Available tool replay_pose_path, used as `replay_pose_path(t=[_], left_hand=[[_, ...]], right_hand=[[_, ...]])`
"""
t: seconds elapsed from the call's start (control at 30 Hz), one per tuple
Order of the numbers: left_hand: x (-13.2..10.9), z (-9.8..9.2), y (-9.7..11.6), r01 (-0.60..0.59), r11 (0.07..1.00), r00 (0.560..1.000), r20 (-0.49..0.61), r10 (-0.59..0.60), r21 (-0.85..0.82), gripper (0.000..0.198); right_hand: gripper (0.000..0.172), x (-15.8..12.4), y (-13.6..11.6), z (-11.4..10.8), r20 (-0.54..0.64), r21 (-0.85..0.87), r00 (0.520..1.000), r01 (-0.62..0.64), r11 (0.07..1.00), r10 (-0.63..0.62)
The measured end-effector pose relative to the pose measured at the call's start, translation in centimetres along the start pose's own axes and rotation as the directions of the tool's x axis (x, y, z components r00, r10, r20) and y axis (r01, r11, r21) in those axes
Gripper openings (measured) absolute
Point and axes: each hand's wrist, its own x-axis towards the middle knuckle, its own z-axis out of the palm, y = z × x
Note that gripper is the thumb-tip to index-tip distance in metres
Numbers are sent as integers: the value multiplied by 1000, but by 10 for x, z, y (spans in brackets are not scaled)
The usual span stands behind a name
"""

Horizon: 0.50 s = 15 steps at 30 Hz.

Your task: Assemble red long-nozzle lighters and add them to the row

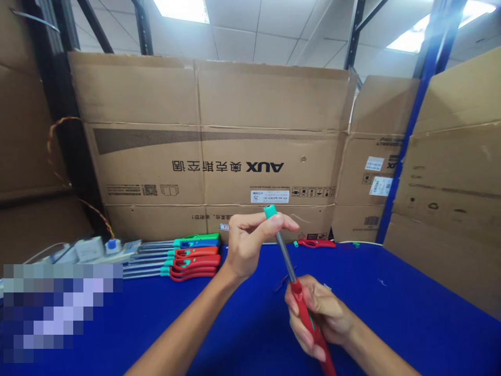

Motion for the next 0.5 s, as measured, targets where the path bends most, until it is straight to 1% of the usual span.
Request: replay_pose_path(t=[0.13,0.2,0.27,0.4,0.47,0.5], left_hand=[[-1,2,0,29,998,998,51,-26,-55,19],[-1,1,0,81,992,994,78,-74,-93,21],[1,-2,1,152,978,983,125,-135,-145,25],[5,-7,3,267,922,957,192,-218,-280,31],[5,-8,5,301,896,947,214,-240,-326,32],[5,-8,5,307,892,945,220,-244,-333,32]], right_hand=[[46,-1,4,-1,117,139,991,-78,987,62],[46,-1,6,-3,149,179,987,-87,980,61],[47,-1,7,-4,137,184,989,-75,980,50],[50,0,6,-4,62,113,996,-63,992,56],[51,0,6,-6,59,91,996,-70,993,65],[51,1,6,-9,76,91,995,-79,993,72]])
